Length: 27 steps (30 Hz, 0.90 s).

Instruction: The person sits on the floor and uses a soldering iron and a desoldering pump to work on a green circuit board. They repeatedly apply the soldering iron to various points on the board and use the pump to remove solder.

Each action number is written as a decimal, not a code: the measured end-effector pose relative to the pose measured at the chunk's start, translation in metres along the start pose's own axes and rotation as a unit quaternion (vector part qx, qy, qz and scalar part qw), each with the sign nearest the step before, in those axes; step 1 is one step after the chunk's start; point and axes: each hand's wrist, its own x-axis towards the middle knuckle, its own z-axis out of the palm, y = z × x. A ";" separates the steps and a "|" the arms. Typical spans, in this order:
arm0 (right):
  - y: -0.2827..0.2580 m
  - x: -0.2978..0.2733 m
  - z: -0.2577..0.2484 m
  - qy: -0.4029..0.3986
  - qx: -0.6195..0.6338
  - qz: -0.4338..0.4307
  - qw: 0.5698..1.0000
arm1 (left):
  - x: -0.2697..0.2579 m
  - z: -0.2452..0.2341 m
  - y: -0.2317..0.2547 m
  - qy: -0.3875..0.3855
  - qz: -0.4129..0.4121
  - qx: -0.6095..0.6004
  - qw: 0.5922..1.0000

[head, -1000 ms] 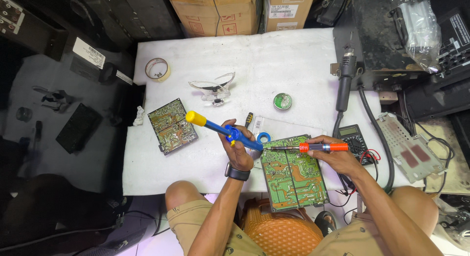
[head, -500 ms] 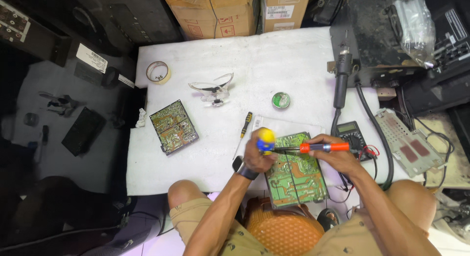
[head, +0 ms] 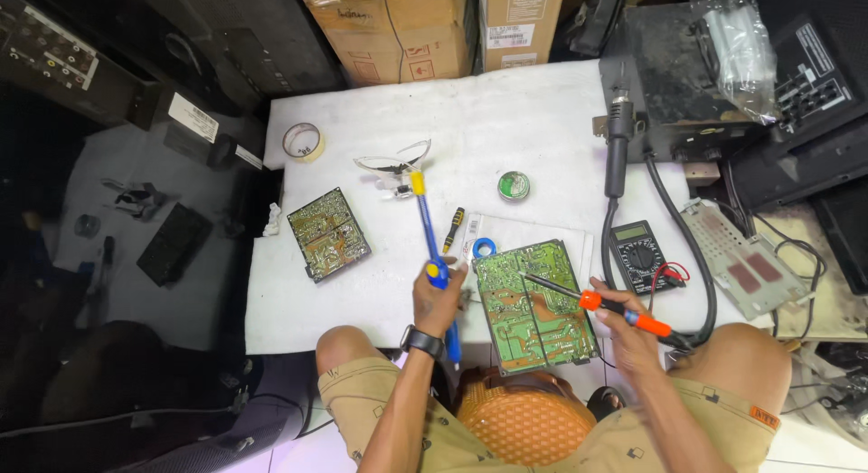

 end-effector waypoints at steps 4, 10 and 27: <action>0.002 -0.013 0.018 0.012 0.035 0.016 0.999 | 0.014 0.006 -0.040 -0.034 -0.050 0.088 0.994; 0.006 -0.018 0.013 0.021 0.070 0.022 0.997 | 0.016 0.011 -0.052 -0.062 0.027 0.068 0.995; 0.007 -0.024 0.011 0.013 0.095 -0.004 0.995 | 0.016 0.011 -0.063 -0.080 0.089 -0.068 0.990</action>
